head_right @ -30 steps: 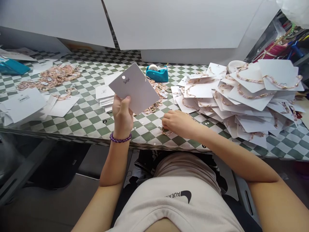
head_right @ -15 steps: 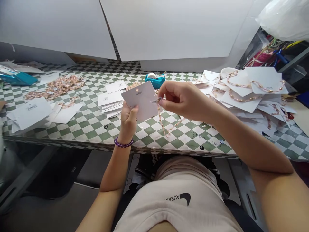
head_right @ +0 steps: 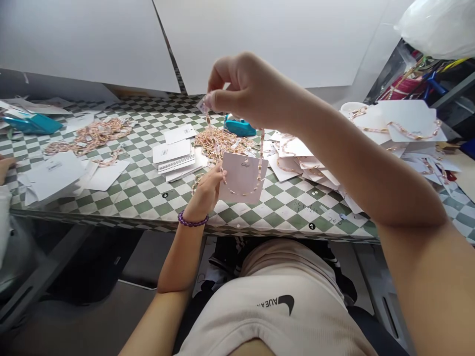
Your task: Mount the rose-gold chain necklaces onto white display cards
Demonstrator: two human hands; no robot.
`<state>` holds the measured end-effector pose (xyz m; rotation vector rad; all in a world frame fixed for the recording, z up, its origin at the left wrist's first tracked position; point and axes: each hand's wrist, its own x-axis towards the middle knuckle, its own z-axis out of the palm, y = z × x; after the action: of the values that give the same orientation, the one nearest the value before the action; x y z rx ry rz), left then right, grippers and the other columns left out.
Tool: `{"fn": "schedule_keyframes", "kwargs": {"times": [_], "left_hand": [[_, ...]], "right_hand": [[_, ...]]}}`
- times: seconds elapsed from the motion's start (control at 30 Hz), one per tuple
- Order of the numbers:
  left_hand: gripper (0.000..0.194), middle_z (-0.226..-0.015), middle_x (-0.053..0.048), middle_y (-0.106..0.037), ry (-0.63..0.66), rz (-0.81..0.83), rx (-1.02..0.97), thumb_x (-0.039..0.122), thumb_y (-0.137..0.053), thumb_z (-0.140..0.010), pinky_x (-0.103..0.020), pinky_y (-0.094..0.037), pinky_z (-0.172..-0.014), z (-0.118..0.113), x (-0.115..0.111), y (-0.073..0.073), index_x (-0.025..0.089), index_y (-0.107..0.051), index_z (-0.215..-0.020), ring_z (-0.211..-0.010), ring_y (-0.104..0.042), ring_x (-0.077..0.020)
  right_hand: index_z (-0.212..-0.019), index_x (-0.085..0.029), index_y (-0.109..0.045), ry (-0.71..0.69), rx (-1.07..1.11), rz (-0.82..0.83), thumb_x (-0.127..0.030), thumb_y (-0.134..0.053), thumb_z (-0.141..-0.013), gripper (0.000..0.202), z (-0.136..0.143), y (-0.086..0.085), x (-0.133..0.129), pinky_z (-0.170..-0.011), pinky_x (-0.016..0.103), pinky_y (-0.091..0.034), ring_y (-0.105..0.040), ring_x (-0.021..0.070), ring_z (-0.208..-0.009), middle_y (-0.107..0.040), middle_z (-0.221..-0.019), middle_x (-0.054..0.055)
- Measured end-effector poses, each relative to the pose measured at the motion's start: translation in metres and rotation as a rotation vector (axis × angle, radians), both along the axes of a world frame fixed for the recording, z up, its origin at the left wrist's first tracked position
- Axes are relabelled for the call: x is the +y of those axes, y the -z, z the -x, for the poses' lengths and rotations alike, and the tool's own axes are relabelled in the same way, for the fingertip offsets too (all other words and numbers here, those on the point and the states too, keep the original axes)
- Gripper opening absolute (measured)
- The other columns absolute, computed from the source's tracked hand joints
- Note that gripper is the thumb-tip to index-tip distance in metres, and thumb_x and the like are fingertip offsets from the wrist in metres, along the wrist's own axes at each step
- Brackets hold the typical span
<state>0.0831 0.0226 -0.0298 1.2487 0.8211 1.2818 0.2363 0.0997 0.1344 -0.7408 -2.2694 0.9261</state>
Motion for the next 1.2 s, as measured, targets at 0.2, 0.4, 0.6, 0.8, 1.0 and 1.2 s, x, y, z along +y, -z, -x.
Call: {"fn": "schedule_keyframes", "kwargs": {"times": [0.2, 0.4, 0.6, 0.8, 1.0, 1.2], "left_hand": [[0.057, -0.102, -0.008, -0.071, 0.043, 0.067, -0.091, 0.07, -0.054, -0.086, -0.033, -0.054, -0.084, -0.006, -0.005, -0.007, 0.018, -0.071, -0.103, -0.1, -0.065, -0.0253], [0.042, -0.096, -0.004, -0.068, -0.058, 0.018, -0.015, 0.057, -0.066, -0.085, -0.023, -0.052, -0.071, -0.006, -0.001, -0.001, 0.02, -0.068, -0.105, -0.084, -0.062, -0.0158], [0.041, -0.093, -0.005, -0.067, -0.173, -0.052, 0.04, 0.057, -0.059, -0.09, -0.022, -0.051, -0.069, -0.005, 0.002, 0.007, 0.018, -0.066, -0.101, -0.082, -0.062, -0.0147], [0.038, -0.087, -0.004, -0.066, -0.158, -0.087, 0.111, 0.055, -0.057, -0.092, -0.021, -0.05, -0.063, -0.007, 0.001, 0.01, 0.019, -0.066, -0.097, -0.076, -0.061, -0.0144], [0.043, -0.107, -0.007, -0.071, 0.137, -0.003, -0.031, 0.052, -0.042, -0.097, -0.035, -0.056, -0.088, -0.006, 0.001, 0.001, 0.02, -0.07, -0.107, -0.11, -0.064, -0.0263], [0.038, -0.118, -0.005, -0.07, 0.125, 0.011, -0.063, 0.05, -0.059, -0.091, -0.035, -0.052, -0.1, -0.001, -0.001, 0.002, 0.021, -0.071, -0.112, -0.118, -0.061, -0.0259]], "right_hand": [[-0.09, -0.008, -0.064, 0.219, -0.156, 0.019, -0.016, -0.063, -0.09, 0.008, 0.007, 0.012, 0.022, -0.033, 0.016, -0.022, -0.031, 0.0017, -0.038, -0.04, -0.049, -0.01], [-0.084, -0.01, -0.063, 0.341, -0.268, 0.026, -0.018, -0.067, -0.088, 0.01, -0.005, 0.038, 0.041, -0.042, 0.019, -0.025, -0.034, 0.0037, -0.049, -0.043, -0.058, -0.004], [-0.116, -0.018, -0.055, 0.372, 0.145, 0.138, -0.039, -0.059, -0.093, 0.032, -0.039, 0.1, 0.007, -0.063, 0.023, -0.05, -0.06, 0.0151, -0.087, -0.059, -0.104, 0.008], [-0.132, -0.023, -0.041, 0.208, 0.272, 0.48, -0.049, -0.067, -0.085, 0.06, -0.051, 0.158, -0.056, -0.059, 0.023, -0.053, -0.062, 0.0148, -0.08, -0.061, -0.102, 0.005], [-0.107, -0.021, -0.047, 0.445, 0.438, 0.292, -0.046, -0.062, -0.081, 0.039, -0.037, 0.171, -0.067, -0.062, 0.024, -0.051, -0.058, 0.0135, -0.075, -0.058, -0.09, 0.002], [-0.107, -0.023, -0.047, 0.494, 0.394, 0.148, -0.049, -0.06, -0.084, 0.037, -0.04, 0.17, -0.079, -0.057, 0.027, -0.049, -0.053, 0.0138, -0.067, -0.053, -0.086, 0.003]]}}
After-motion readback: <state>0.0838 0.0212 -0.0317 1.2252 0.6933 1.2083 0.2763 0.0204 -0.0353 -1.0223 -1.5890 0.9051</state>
